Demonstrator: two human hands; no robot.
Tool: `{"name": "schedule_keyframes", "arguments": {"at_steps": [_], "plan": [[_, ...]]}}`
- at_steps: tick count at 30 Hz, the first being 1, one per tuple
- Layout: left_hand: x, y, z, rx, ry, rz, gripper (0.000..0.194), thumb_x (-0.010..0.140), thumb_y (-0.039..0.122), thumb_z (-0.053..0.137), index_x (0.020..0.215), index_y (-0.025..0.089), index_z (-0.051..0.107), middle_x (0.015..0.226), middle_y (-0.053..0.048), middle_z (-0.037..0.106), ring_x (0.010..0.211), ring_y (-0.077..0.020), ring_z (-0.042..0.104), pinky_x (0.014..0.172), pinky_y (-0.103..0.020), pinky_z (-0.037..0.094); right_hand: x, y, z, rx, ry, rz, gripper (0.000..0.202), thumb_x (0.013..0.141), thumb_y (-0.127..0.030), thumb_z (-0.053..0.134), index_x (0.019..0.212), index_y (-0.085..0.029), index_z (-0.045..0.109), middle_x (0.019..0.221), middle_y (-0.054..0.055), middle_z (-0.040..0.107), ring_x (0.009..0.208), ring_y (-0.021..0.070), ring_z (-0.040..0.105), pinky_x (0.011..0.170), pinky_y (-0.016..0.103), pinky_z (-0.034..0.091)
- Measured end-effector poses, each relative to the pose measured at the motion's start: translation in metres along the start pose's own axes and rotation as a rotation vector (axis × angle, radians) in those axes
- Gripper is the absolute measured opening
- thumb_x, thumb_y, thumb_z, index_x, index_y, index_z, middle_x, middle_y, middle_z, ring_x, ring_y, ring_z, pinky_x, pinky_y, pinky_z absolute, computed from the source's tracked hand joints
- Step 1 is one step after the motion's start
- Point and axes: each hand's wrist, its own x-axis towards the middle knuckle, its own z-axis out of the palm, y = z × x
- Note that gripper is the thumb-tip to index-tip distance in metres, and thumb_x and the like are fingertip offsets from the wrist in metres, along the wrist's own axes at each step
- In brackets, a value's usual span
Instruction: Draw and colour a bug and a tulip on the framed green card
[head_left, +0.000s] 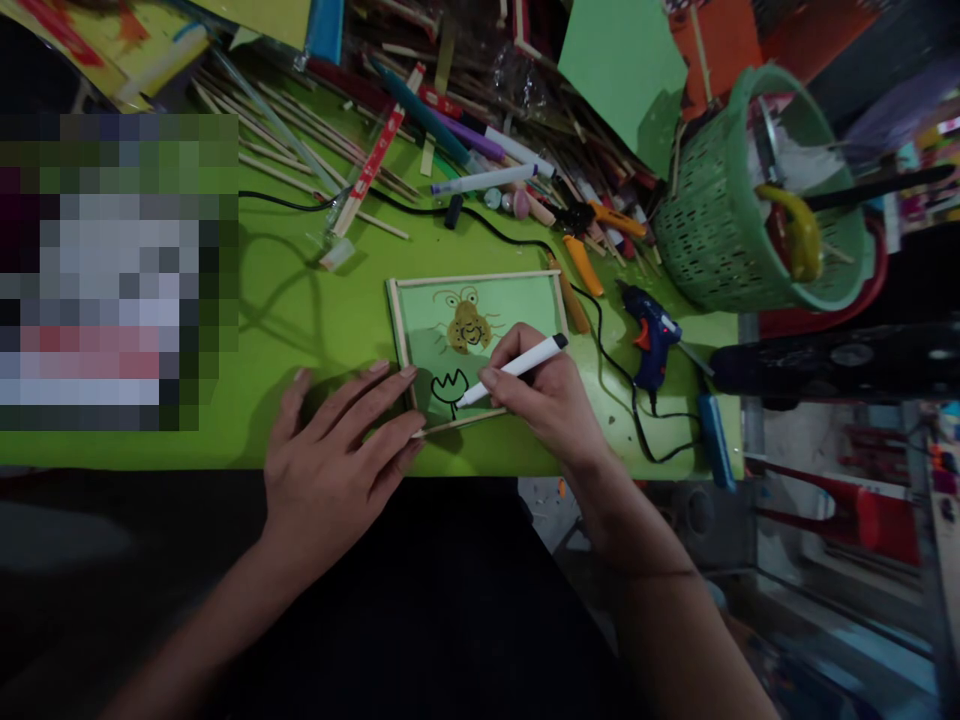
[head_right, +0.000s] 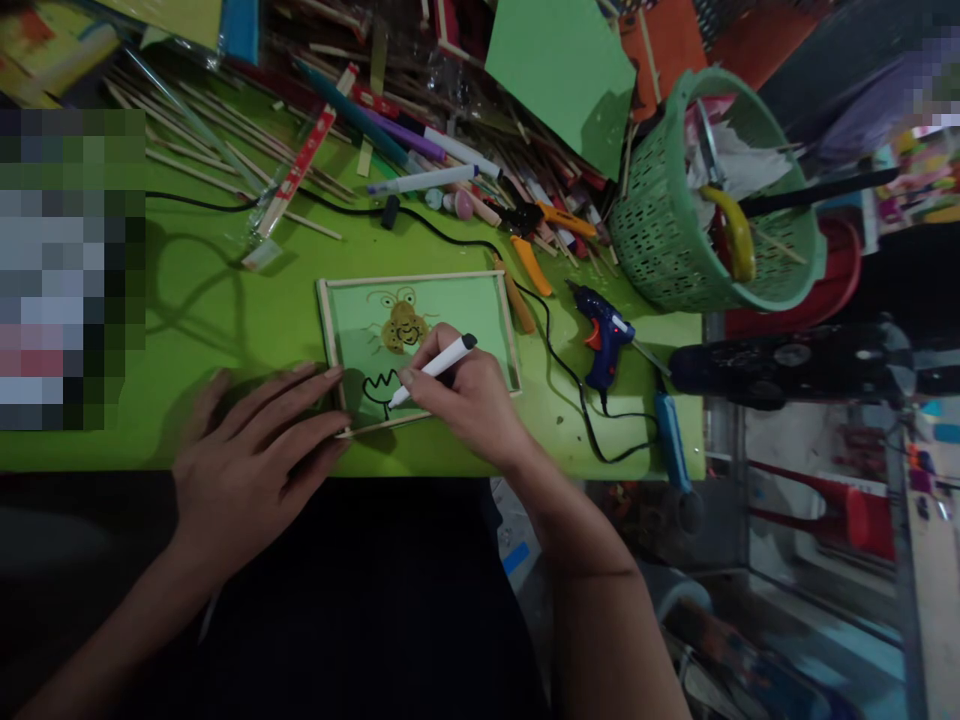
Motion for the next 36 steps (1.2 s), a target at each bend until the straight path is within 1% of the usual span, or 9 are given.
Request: {"name": "schedule_keyframes", "arguments": {"at_steps": [7, 10, 17, 23, 27, 36], "plan": [[0.0007, -0.0001, -0.0004, -0.015, -0.006, -0.013, 0.018, 0.087, 0.022, 0.070, 0.102, 0.030, 0.067, 0.135, -0.002, 0.067, 0.124, -0.0294, 0.063, 0.116, -0.058, 0.031, 0.0015, -0.0050, -0.0016, -0.078, -0.065, 0.022, 0.020, 0.085, -0.030, 0.069, 0.077, -0.021, 0.053, 0.061, -0.006, 0.053, 0.058, 0.0092, 0.045, 0.053, 0.026, 0.030], [0.0005, -0.0001, -0.0006, -0.018, -0.010, -0.012, 0.019, 0.087, 0.021, 0.070, 0.104, 0.029, 0.067, 0.136, -0.002, 0.066, 0.125, -0.0295, 0.062, 0.116, -0.059, 0.030, 0.0033, -0.0068, -0.0018, -0.067, -0.083, 0.034, 0.019, 0.085, -0.030, 0.068, 0.077, -0.021, 0.053, 0.061, -0.006, 0.052, 0.057, 0.0092, 0.044, 0.053, 0.026, 0.030], [0.0008, 0.0010, -0.0019, -0.013, -0.015, -0.015, 0.019, 0.086, 0.020, 0.070, 0.103, 0.028, 0.067, 0.136, -0.003, 0.066, 0.126, -0.0294, 0.062, 0.116, -0.058, 0.030, 0.0026, -0.0051, -0.0012, -0.047, -0.080, 0.030, 0.020, 0.086, -0.031, 0.069, 0.077, -0.021, 0.054, 0.061, -0.006, 0.052, 0.058, 0.0093, 0.044, 0.054, 0.026, 0.030], [0.0004, 0.0001, -0.0007, -0.003, -0.007, -0.002, 0.019, 0.087, 0.022, 0.070, 0.104, 0.029, 0.067, 0.136, -0.002, 0.067, 0.126, -0.0292, 0.062, 0.115, -0.058, 0.031, -0.0003, -0.0021, -0.0009, 0.054, -0.036, -0.001, 0.022, 0.085, -0.034, 0.071, 0.079, -0.021, 0.054, 0.062, -0.006, 0.051, 0.056, 0.0088, 0.043, 0.052, 0.025, 0.030], [0.0004, -0.0002, -0.0004, 0.003, 0.000, -0.002, 0.017, 0.087, 0.022, 0.070, 0.102, 0.029, 0.067, 0.135, -0.002, 0.067, 0.125, -0.0294, 0.063, 0.114, -0.059, 0.033, -0.0020, -0.0022, 0.0000, 0.038, -0.034, -0.010, 0.025, 0.084, -0.037, 0.072, 0.078, -0.021, 0.054, 0.063, -0.005, 0.052, 0.058, 0.0090, 0.045, 0.053, 0.024, 0.032], [-0.0002, 0.0000, -0.0004, 0.009, -0.008, -0.006, 0.017, 0.087, 0.022, 0.070, 0.102, 0.029, 0.066, 0.136, -0.002, 0.066, 0.125, -0.0297, 0.063, 0.115, -0.059, 0.031, -0.0021, -0.0028, 0.0007, -0.004, -0.058, -0.013, 0.025, 0.085, -0.039, 0.072, 0.079, -0.021, 0.055, 0.064, -0.005, 0.054, 0.059, 0.0097, 0.047, 0.053, 0.025, 0.032]]}}
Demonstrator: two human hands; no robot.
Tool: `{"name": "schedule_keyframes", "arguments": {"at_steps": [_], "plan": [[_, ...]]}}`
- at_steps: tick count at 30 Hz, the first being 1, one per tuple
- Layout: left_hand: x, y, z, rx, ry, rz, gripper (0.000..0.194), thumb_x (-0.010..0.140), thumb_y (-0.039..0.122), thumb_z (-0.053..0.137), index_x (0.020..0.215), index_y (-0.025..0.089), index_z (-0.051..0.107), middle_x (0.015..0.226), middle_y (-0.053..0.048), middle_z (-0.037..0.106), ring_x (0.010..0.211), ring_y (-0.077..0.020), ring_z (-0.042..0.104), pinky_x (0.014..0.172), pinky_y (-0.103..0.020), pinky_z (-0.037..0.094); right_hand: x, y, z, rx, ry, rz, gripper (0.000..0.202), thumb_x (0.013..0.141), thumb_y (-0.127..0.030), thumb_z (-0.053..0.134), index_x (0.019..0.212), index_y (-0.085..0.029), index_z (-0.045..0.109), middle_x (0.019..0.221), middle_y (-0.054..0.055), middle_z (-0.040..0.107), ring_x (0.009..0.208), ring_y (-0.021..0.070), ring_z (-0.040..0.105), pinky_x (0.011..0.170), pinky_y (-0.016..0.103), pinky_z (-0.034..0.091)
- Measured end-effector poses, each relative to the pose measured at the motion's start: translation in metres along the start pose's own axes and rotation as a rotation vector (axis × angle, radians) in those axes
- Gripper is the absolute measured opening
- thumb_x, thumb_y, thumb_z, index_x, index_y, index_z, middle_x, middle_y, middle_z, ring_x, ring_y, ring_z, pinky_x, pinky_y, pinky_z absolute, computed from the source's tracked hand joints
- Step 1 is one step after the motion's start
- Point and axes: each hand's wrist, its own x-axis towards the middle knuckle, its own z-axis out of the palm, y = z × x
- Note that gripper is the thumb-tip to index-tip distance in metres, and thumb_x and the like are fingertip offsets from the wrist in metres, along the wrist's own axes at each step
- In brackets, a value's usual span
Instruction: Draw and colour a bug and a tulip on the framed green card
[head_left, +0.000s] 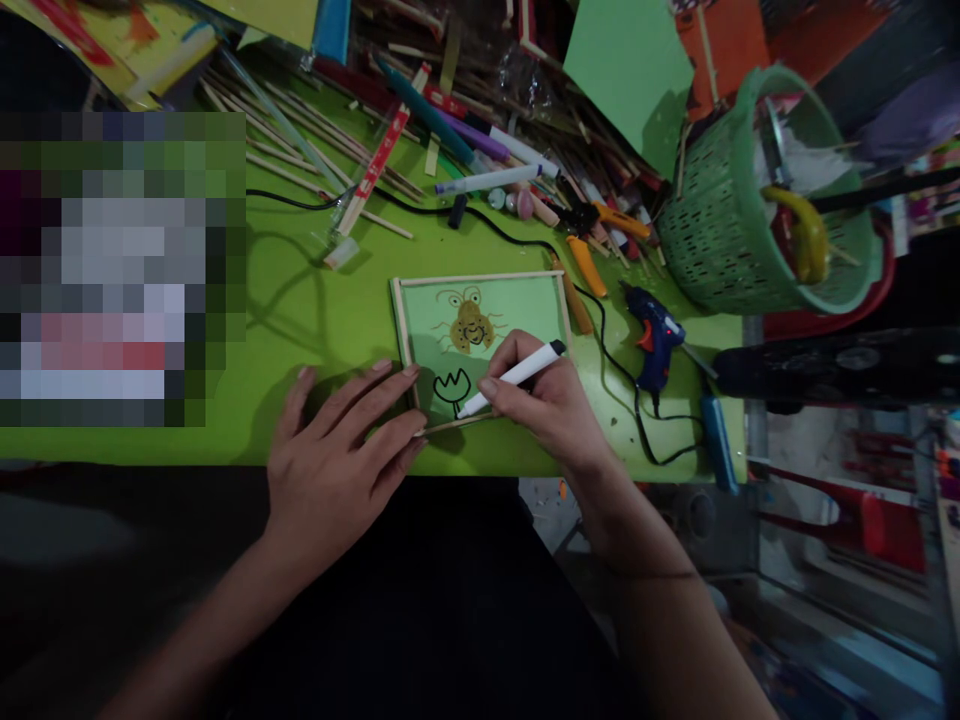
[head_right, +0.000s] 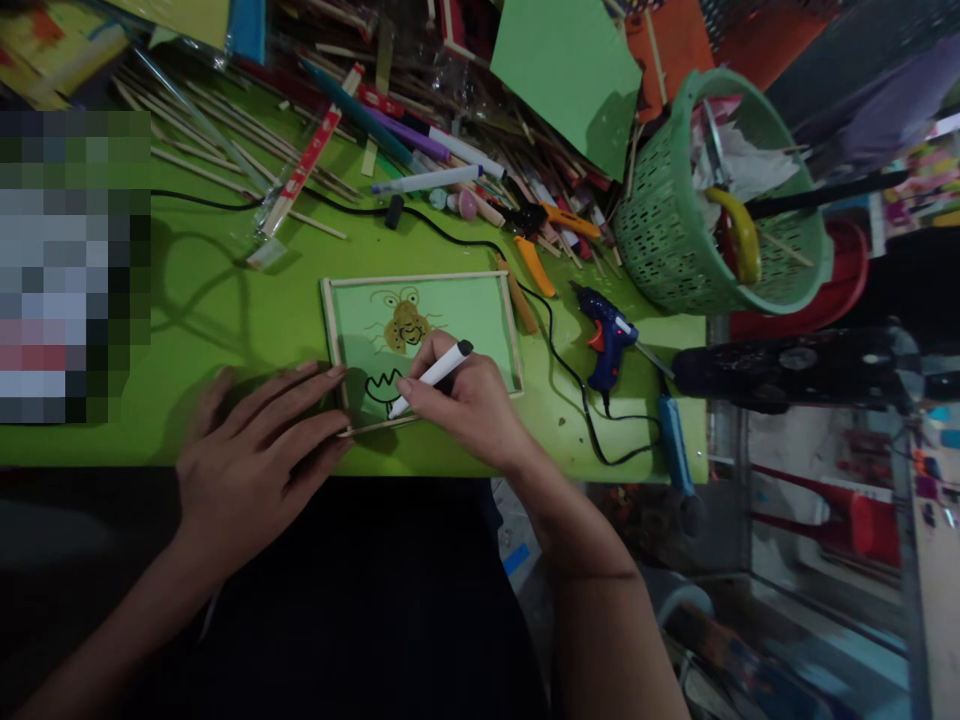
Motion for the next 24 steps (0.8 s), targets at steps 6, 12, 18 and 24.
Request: {"name": "schedule_keyframes", "arguments": {"at_steps": [6, 12, 18, 24], "plan": [[0.0009, 0.0007, -0.0003, -0.009, 0.007, 0.005, 0.018, 0.087, 0.021, 0.071, 0.103, 0.027, 0.065, 0.135, -0.003, 0.067, 0.126, -0.0297, 0.062, 0.115, -0.059, 0.032, 0.0003, 0.0004, 0.0014, -0.032, 0.004, -0.008, 0.026, 0.084, -0.040, 0.073, 0.079, -0.021, 0.057, 0.065, -0.005, 0.056, 0.060, 0.0100, 0.048, 0.054, 0.026, 0.032], [0.0009, 0.0016, -0.0008, -0.009, 0.000, 0.000, 0.018, 0.087, 0.021, 0.070, 0.102, 0.028, 0.066, 0.135, -0.003, 0.067, 0.125, -0.0296, 0.062, 0.116, -0.058, 0.031, 0.0010, 0.0008, 0.0043, 0.002, -0.006, -0.004, 0.026, 0.084, -0.042, 0.074, 0.081, -0.021, 0.059, 0.067, -0.003, 0.059, 0.060, 0.0105, 0.050, 0.054, 0.026, 0.034], [0.0005, 0.0007, -0.0004, -0.009, 0.005, 0.001, 0.017, 0.087, 0.022, 0.070, 0.102, 0.027, 0.067, 0.135, -0.004, 0.067, 0.125, -0.0295, 0.062, 0.116, -0.058, 0.030, 0.0008, 0.0013, 0.0055, 0.005, -0.006, -0.002, 0.029, 0.083, -0.044, 0.075, 0.082, -0.020, 0.060, 0.066, -0.003, 0.060, 0.060, 0.0106, 0.051, 0.054, 0.025, 0.035], [0.0009, 0.0004, -0.0003, -0.008, 0.004, 0.000, 0.015, 0.087, 0.022, 0.070, 0.101, 0.028, 0.067, 0.135, -0.003, 0.068, 0.125, -0.0292, 0.062, 0.116, -0.058, 0.030, -0.0001, -0.0003, 0.0051, 0.052, 0.012, -0.015, 0.028, 0.084, -0.044, 0.074, 0.081, -0.021, 0.059, 0.066, -0.003, 0.061, 0.059, 0.0102, 0.051, 0.054, 0.025, 0.036]]}}
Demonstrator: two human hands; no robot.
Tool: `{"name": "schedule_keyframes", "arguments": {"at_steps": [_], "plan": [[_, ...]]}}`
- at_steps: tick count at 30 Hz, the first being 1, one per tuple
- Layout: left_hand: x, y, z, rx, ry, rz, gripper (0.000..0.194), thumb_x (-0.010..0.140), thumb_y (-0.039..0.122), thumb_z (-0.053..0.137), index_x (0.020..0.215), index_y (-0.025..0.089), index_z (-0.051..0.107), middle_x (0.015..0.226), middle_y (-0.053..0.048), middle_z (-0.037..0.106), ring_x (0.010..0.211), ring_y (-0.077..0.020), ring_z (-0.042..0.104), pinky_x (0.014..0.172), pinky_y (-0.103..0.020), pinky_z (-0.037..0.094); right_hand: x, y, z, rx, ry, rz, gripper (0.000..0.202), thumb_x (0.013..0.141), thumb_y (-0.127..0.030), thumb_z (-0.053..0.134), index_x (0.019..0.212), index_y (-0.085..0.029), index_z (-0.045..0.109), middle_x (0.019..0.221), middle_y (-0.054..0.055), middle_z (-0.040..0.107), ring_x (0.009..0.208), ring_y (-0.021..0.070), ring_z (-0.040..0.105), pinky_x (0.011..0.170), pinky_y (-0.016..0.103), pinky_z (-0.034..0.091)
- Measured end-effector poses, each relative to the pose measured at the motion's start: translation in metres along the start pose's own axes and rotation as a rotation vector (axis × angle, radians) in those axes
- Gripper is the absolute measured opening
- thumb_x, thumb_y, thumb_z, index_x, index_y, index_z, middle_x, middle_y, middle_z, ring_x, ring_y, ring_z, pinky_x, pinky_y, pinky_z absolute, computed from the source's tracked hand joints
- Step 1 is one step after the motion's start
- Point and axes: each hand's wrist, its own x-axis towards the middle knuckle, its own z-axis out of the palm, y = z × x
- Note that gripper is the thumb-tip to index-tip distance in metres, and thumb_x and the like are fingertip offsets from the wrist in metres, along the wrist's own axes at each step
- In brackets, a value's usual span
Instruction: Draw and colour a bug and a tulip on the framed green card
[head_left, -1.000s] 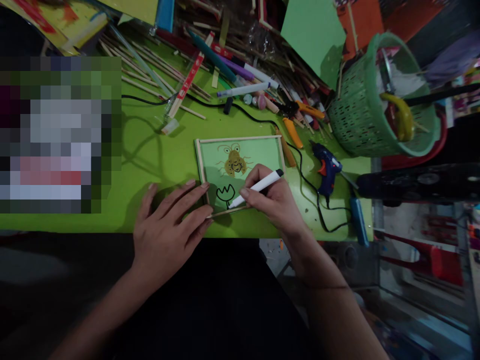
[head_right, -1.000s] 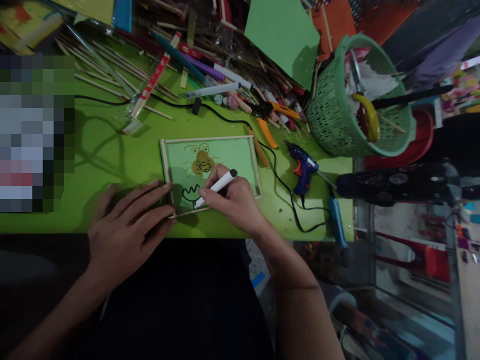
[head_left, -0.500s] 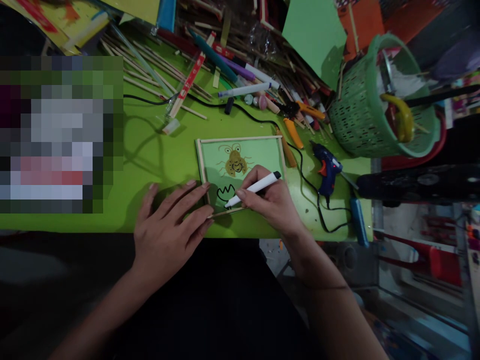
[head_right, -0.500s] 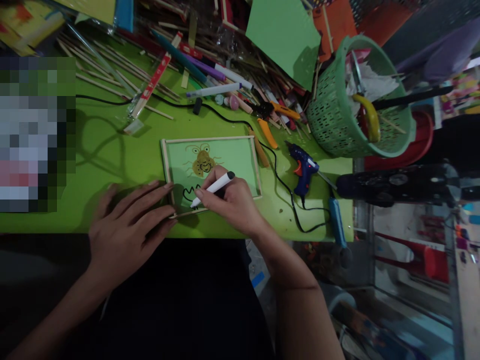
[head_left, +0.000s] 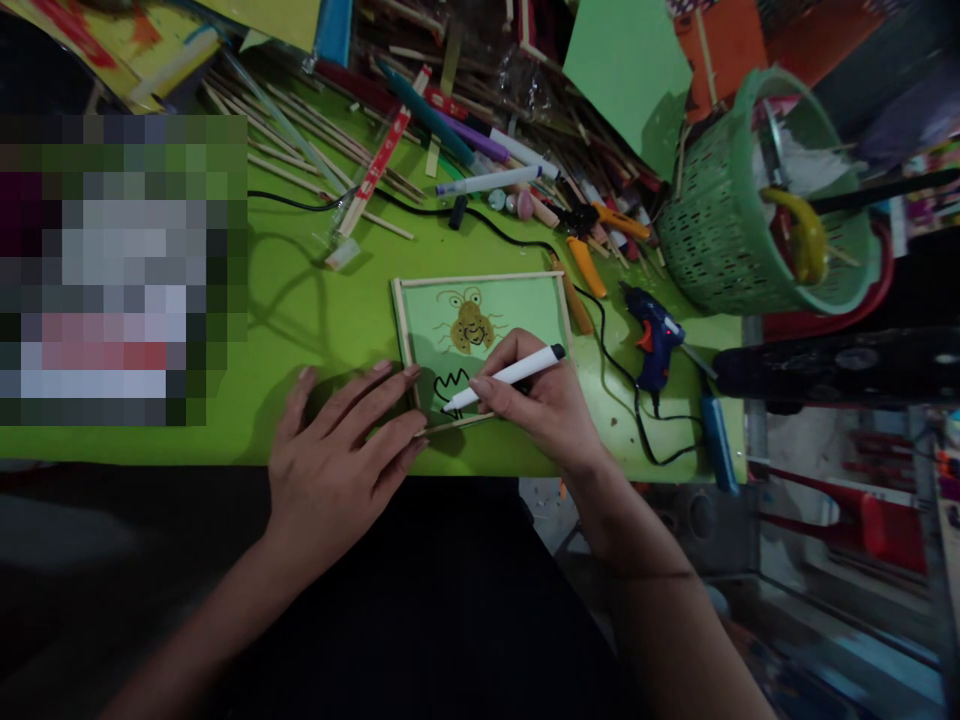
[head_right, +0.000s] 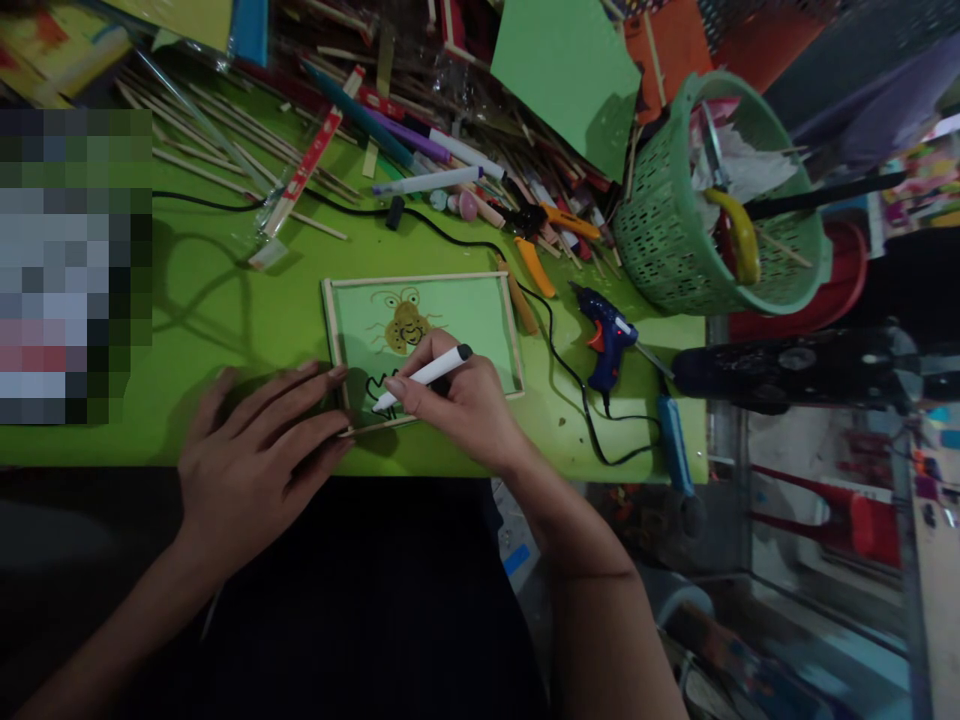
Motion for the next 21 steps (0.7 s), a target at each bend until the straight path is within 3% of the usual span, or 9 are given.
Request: {"name": "schedule_keyframes", "arguments": {"at_steps": [14, 21], "plan": [[-0.0006, -0.0004, -0.0001, 0.000, -0.002, 0.001, 0.016, 0.087, 0.022, 0.070, 0.102, 0.027, 0.067, 0.135, -0.004, 0.067, 0.125, -0.0295, 0.062, 0.116, -0.058, 0.030, 0.0003, -0.0008, 0.0010, 0.008, -0.015, 0.008, 0.024, 0.083, -0.037, 0.076, 0.081, -0.020, 0.060, 0.066, -0.004, 0.060, 0.059, 0.0098, 0.050, 0.053, 0.026, 0.033], [-0.0008, -0.0005, 0.0005, 0.011, 0.000, 0.004, 0.016, 0.087, 0.023, 0.070, 0.102, 0.027, 0.067, 0.135, -0.003, 0.067, 0.125, -0.0290, 0.062, 0.116, -0.057, 0.031, 0.0007, 0.0016, 0.0011, -0.009, -0.013, -0.006, 0.026, 0.083, -0.041, 0.075, 0.081, -0.020, 0.060, 0.065, -0.004, 0.059, 0.058, 0.0096, 0.050, 0.053, 0.026, 0.034]]}}
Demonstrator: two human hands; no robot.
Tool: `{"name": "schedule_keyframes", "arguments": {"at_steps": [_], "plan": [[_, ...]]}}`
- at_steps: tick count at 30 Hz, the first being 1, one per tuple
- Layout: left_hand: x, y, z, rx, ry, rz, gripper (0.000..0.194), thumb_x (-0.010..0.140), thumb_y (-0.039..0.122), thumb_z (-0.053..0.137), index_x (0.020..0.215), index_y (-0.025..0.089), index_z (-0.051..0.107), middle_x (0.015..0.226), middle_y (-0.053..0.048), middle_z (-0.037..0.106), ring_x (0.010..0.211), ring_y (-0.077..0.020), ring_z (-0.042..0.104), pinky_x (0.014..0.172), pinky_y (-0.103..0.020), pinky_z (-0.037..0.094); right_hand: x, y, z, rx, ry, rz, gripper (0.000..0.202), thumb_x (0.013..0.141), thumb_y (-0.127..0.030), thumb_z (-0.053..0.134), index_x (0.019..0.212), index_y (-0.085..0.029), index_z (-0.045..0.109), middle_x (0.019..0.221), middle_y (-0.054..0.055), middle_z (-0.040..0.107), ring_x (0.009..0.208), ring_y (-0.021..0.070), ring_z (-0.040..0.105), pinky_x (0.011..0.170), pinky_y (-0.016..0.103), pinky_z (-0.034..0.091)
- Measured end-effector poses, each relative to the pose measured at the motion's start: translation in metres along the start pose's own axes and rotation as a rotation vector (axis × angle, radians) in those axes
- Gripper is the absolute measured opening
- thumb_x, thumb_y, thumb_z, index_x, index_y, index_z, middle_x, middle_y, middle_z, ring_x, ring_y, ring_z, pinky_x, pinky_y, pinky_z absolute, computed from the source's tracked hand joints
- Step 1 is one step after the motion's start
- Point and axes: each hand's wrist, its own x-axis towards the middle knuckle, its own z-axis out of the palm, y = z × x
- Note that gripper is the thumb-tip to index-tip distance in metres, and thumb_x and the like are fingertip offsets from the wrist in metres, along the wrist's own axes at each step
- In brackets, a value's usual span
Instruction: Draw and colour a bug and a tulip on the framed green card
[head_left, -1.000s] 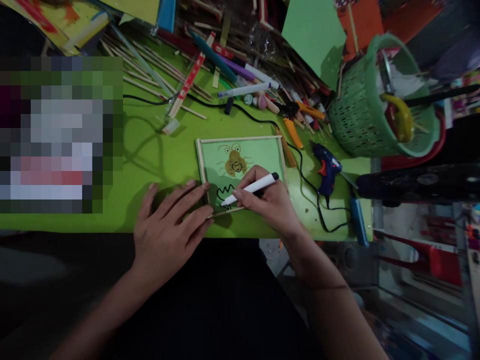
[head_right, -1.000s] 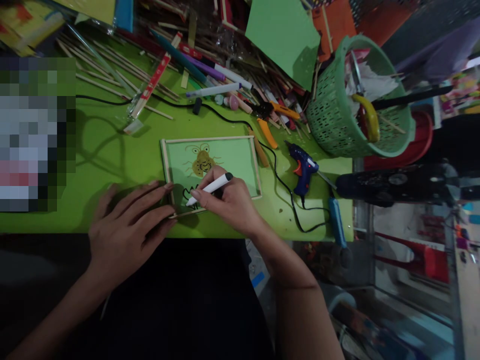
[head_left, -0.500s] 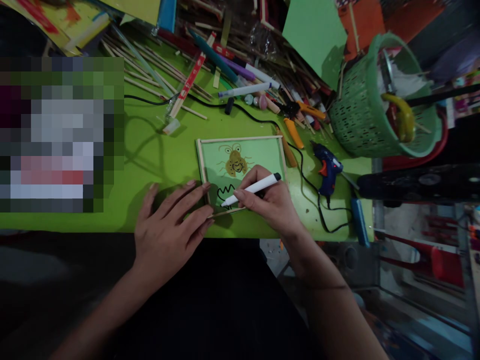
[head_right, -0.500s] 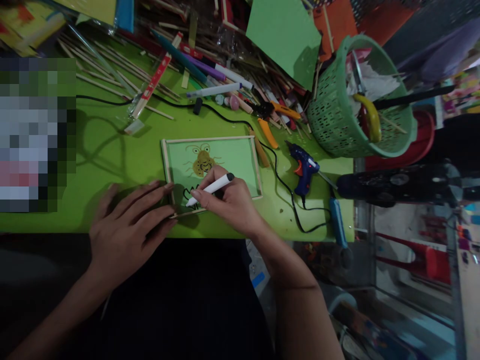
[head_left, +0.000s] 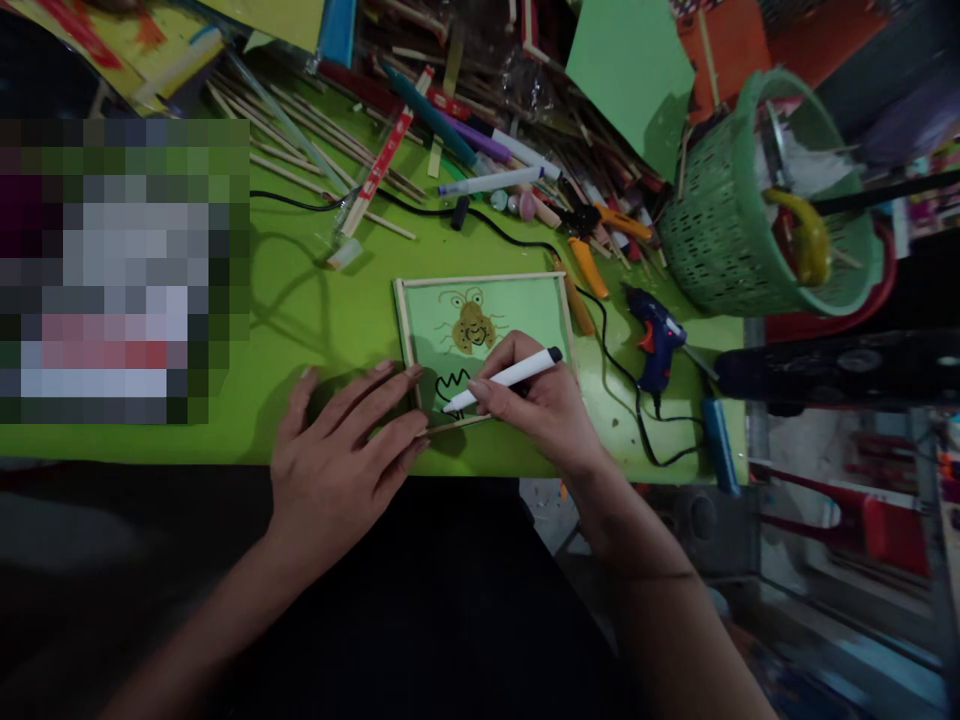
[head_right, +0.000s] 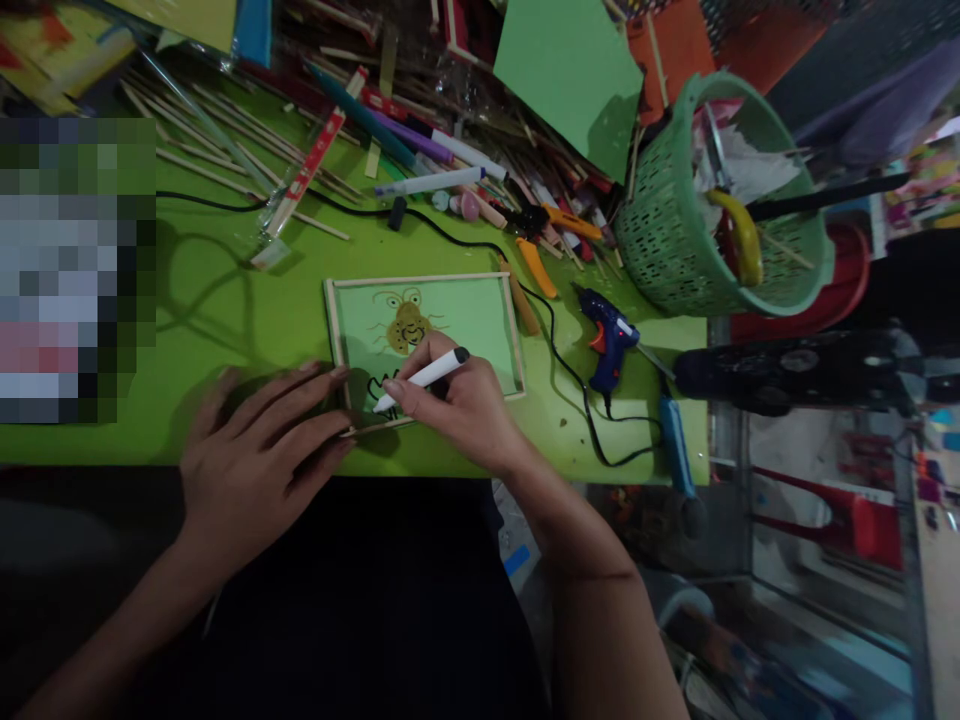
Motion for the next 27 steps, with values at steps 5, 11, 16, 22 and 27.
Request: {"name": "schedule_keyframes", "arguments": {"at_steps": [5, 11, 16, 22, 27], "plan": [[0.0005, 0.0007, 0.0000, -0.003, 0.011, 0.007, 0.015, 0.087, 0.023, 0.070, 0.102, 0.027, 0.066, 0.135, -0.003, 0.067, 0.125, -0.0294, 0.063, 0.114, -0.059, 0.033, 0.0003, 0.0011, 0.0007, -0.015, -0.007, 0.006, 0.025, 0.083, -0.039, 0.075, 0.081, -0.021, 0.060, 0.067, -0.003, 0.060, 0.060, 0.0100, 0.051, 0.053, 0.026, 0.035], [0.0007, 0.0012, -0.0008, 0.005, 0.008, 0.003, 0.015, 0.088, 0.022, 0.070, 0.101, 0.027, 0.066, 0.135, -0.003, 0.067, 0.124, -0.0293, 0.063, 0.114, -0.059, 0.033, 0.0008, -0.0018, 0.0002, -0.066, -0.021, -0.004, 0.022, 0.085, -0.036, 0.073, 0.080, -0.020, 0.060, 0.066, -0.004, 0.058, 0.059, 0.0094, 0.048, 0.053, 0.026, 0.032], [0.0014, 0.0008, -0.0011, 0.001, 0.009, 0.003, 0.014, 0.088, 0.023, 0.070, 0.101, 0.027, 0.065, 0.135, -0.003, 0.067, 0.124, -0.0294, 0.063, 0.114, -0.059, 0.033, 0.0014, -0.0033, -0.0009, -0.117, -0.019, 0.001, 0.022, 0.084, -0.035, 0.073, 0.079, -0.020, 0.058, 0.064, -0.005, 0.057, 0.057, 0.0087, 0.046, 0.052, 0.026, 0.030], [0.0015, 0.0020, -0.0015, 0.001, -0.002, 0.000, 0.015, 0.088, 0.023, 0.070, 0.101, 0.027, 0.065, 0.136, -0.002, 0.067, 0.124, -0.0296, 0.063, 0.113, -0.060, 0.034, 0.0024, -0.0041, -0.0025, -0.119, -0.021, -0.006, 0.022, 0.084, -0.033, 0.072, 0.076, -0.020, 0.056, 0.064, -0.005, 0.057, 0.059, 0.0089, 0.047, 0.054, 0.025, 0.031], [0.0009, 0.0012, -0.0009, -0.006, 0.001, 0.001, 0.016, 0.088, 0.023, 0.070, 0.102, 0.027, 0.066, 0.136, -0.002, 0.066, 0.124, -0.0299, 0.063, 0.113, -0.061, 0.034, 0.0035, -0.0043, -0.0033, -0.147, -0.006, -0.043, 0.020, 0.084, -0.027, 0.071, 0.075, -0.020, 0.055, 0.064, -0.006, 0.054, 0.060, 0.0086, 0.046, 0.055, 0.025, 0.031]]}}
